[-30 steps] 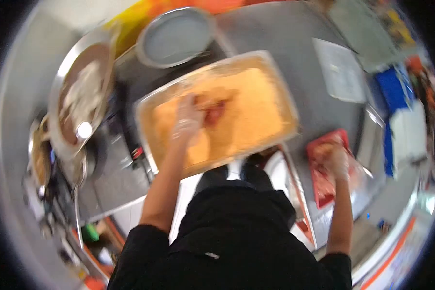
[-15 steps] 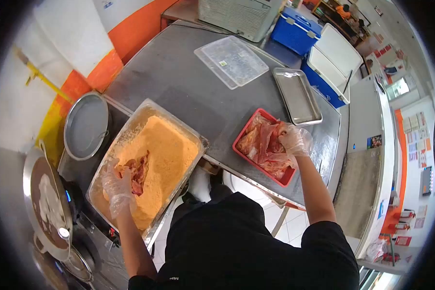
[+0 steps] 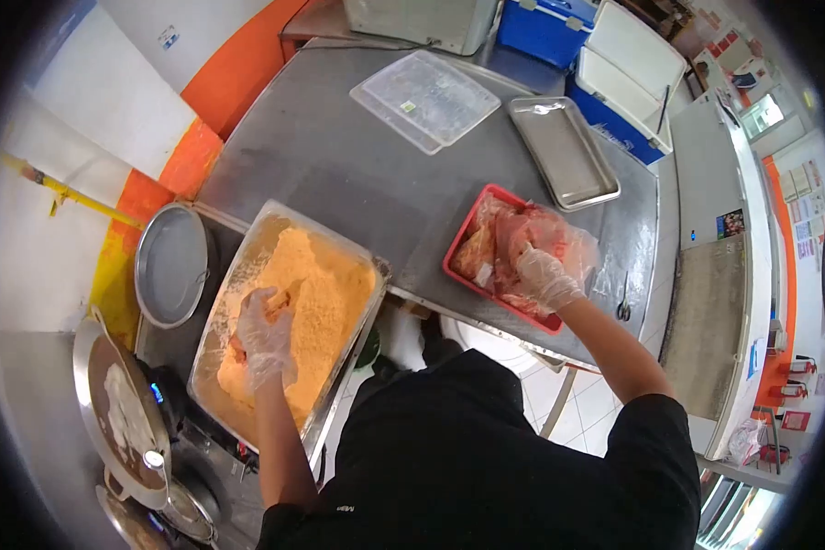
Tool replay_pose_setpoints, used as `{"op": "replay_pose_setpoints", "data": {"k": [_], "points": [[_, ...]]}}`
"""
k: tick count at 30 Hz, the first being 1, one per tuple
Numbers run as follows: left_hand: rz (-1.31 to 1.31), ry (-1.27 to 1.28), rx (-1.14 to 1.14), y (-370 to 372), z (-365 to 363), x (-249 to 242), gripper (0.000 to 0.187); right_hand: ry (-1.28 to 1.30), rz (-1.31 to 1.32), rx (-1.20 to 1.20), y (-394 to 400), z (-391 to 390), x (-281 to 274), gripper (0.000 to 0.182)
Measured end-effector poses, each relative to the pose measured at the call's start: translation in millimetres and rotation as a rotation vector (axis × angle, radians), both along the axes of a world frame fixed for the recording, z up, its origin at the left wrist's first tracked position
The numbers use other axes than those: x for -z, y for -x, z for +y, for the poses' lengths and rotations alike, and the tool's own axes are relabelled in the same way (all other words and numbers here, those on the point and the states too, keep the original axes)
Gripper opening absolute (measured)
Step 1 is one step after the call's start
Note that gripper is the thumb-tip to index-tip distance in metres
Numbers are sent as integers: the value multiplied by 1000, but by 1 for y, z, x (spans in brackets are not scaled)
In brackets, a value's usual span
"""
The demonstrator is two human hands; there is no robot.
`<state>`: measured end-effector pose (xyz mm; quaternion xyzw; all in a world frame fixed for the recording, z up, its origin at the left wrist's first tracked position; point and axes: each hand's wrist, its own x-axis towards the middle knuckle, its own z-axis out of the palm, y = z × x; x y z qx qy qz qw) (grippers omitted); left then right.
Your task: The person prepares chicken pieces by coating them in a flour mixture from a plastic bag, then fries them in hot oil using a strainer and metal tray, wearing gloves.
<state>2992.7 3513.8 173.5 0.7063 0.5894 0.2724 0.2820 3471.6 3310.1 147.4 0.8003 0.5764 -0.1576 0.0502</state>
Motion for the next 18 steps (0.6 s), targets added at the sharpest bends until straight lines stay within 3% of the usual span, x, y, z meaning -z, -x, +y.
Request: {"op": "replay_pose_setpoints", "data": {"k": [3, 7, 10, 12, 14, 16, 18], "points": [[35, -35, -14, 8, -5, 0, 39, -105, 229, 304, -2, -1, 22, 24], [111, -84, 8, 34, -5, 10, 37, -351, 801, 1007, -23, -2, 7, 22], [-135, 65, -61, 52, -12, 25, 33, -246, 189, 391, -34, -16, -22, 26], [-104, 46, -81, 54, -21, 22, 31, -246, 428, 561, -85, -32, 45, 31], [-71, 41, -67, 54, -26, 16, 31, -283, 430, 533, -97, -25, 43, 31], [-188, 87, -92, 52, -34, 9, 31, -319, 200, 327, -49, -12, -41, 28], [-308, 185, -102, 59, -38, 13, 31, -287, 221, 291, -8, 5, -107, 27]]}}
